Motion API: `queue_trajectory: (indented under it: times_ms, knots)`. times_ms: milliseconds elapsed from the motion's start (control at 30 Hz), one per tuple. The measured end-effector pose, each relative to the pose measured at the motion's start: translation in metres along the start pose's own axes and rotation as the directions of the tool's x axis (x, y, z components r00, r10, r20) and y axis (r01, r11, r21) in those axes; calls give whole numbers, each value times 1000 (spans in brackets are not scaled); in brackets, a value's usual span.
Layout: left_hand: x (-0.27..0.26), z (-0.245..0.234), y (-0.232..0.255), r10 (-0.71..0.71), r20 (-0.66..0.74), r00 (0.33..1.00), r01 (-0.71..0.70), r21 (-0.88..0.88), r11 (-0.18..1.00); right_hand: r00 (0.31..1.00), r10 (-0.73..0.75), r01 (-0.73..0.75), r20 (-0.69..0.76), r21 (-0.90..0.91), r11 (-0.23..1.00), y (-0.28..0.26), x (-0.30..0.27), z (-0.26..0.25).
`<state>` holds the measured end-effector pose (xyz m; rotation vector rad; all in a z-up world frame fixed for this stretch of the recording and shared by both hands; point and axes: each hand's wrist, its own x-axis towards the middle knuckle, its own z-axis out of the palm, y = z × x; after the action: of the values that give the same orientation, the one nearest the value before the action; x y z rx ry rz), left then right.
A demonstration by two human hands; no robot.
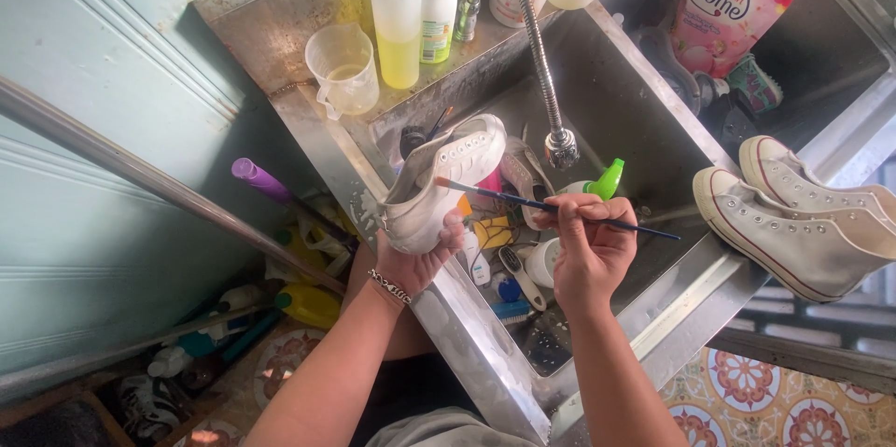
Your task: The person cleans a white high-top sneaker using a small brush and a liquid solution from a plastic cup. They scrub the interior, sole, and exterior of the shoe, repeatedly dipping the brush into the cup to apply the cleaning agent.
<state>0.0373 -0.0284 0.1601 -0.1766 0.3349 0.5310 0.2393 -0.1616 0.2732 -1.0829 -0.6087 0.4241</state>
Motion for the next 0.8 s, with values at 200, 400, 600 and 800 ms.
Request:
queue_trajectory:
  times_ms: [200,400,600,800]
  knots:
    - [4,-4,5,-48,49,998,49,-12,999,994,-39,35,-102,-43,998,4,3,-4]
    - [-2,9,9,-56,82,995,58,-28,998,990,39,-47,-139,-53,998,20,-14,-2]
    - [8,-12,8,-59,120,991,66,-52,996,990,-21,19,-141,-13,1000,14,-13,-6]
    - [30,-57,2,40,232,972,-51,45,998,998,-51,51,29,-30,998,0,-35,5]
